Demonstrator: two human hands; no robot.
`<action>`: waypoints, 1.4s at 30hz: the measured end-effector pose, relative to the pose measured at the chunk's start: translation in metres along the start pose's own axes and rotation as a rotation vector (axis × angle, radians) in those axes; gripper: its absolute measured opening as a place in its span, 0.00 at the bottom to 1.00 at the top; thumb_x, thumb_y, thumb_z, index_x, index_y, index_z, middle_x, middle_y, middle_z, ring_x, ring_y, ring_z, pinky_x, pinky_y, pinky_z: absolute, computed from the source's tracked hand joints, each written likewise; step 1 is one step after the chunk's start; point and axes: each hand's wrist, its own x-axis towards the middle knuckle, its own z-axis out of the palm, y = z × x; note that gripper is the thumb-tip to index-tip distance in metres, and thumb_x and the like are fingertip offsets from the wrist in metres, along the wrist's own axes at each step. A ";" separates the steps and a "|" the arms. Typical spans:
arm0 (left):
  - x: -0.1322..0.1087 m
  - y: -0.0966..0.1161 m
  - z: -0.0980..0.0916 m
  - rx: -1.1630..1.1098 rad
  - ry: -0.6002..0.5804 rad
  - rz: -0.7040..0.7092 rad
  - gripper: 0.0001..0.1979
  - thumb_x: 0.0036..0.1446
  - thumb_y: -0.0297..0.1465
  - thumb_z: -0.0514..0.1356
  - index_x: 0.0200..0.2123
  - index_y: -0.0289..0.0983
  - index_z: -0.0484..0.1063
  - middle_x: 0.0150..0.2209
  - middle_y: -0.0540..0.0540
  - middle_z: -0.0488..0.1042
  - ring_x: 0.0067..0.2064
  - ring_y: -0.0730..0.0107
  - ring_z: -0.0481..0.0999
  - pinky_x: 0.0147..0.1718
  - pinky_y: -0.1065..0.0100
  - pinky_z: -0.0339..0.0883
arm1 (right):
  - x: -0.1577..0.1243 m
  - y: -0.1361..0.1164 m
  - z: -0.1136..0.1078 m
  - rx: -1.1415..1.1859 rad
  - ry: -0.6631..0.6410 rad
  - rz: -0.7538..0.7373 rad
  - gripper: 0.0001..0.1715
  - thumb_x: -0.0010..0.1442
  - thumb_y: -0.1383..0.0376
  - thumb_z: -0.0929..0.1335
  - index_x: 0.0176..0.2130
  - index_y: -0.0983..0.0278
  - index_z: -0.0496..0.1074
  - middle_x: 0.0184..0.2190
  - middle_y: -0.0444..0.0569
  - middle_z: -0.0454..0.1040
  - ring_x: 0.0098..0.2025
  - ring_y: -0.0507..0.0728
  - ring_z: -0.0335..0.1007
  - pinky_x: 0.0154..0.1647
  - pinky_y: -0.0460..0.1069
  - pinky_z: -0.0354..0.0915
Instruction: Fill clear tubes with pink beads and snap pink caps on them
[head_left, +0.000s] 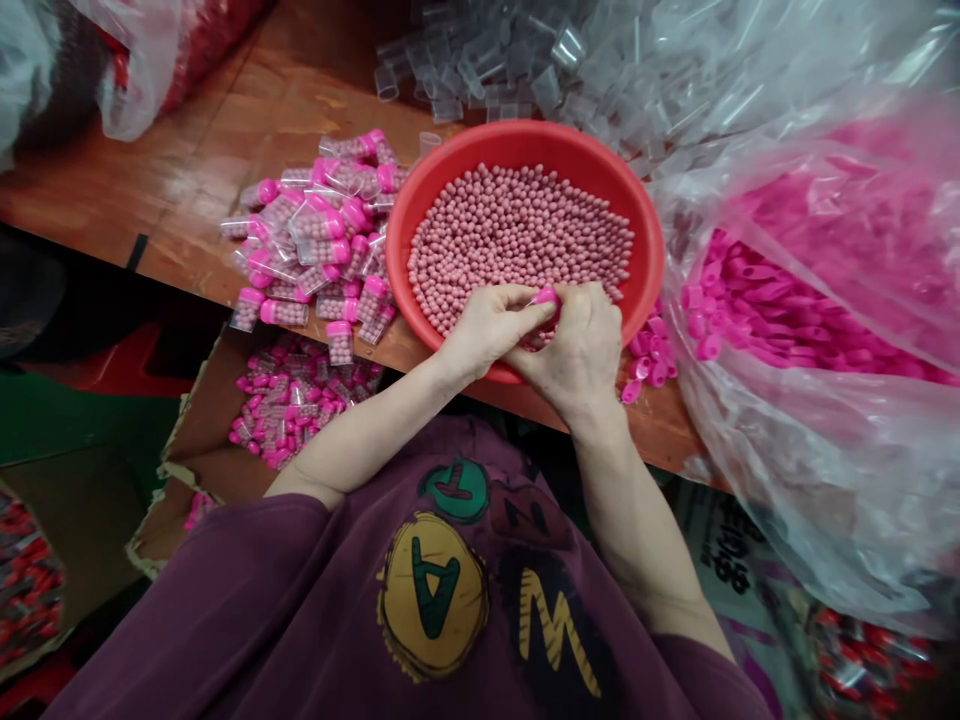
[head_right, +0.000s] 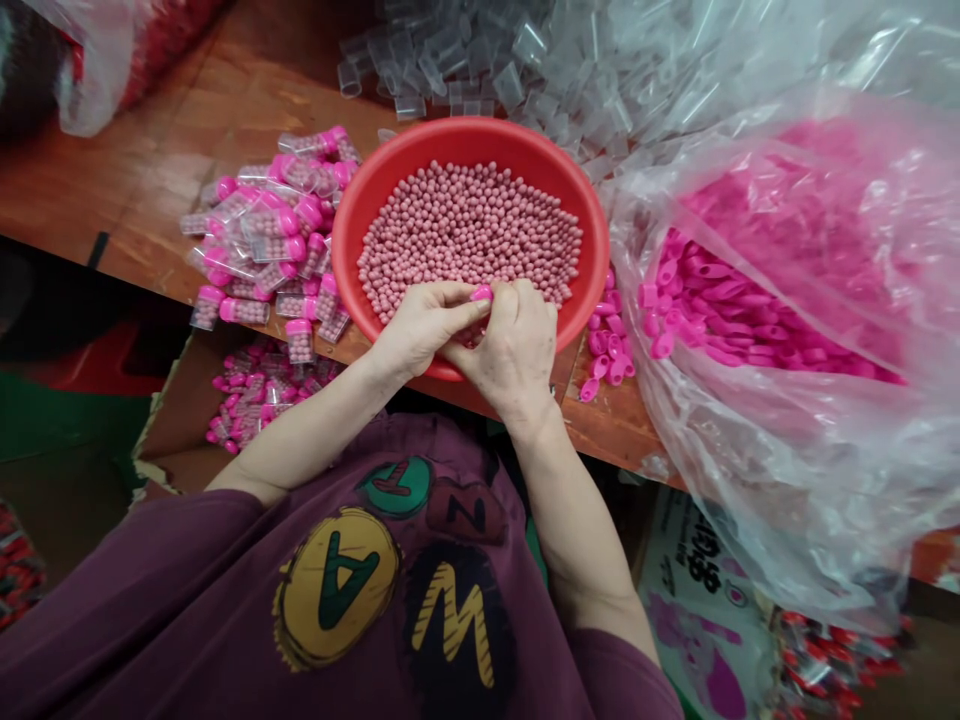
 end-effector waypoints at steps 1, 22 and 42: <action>0.000 0.000 0.000 0.000 0.007 -0.018 0.12 0.62 0.23 0.78 0.28 0.32 0.81 0.27 0.53 0.78 0.28 0.81 0.73 0.33 0.74 0.69 | 0.001 0.000 0.000 0.004 0.001 -0.009 0.29 0.68 0.46 0.70 0.55 0.65 0.69 0.44 0.59 0.76 0.48 0.70 0.74 0.48 0.63 0.68; 0.003 -0.015 -0.010 0.131 0.030 0.194 0.19 0.55 0.44 0.80 0.39 0.35 0.87 0.38 0.46 0.85 0.44 0.66 0.81 0.51 0.66 0.75 | 0.003 -0.008 -0.014 0.119 -0.012 -0.089 0.35 0.72 0.55 0.74 0.68 0.73 0.69 0.54 0.68 0.84 0.55 0.71 0.80 0.53 0.61 0.72; -0.031 -0.006 -0.011 0.314 0.193 0.244 0.16 0.63 0.42 0.78 0.48 0.39 0.86 0.45 0.46 0.87 0.46 0.67 0.85 0.50 0.69 0.80 | 0.006 -0.005 -0.022 0.274 -0.042 -0.144 0.31 0.70 0.48 0.75 0.62 0.65 0.74 0.46 0.56 0.86 0.47 0.66 0.81 0.56 0.62 0.68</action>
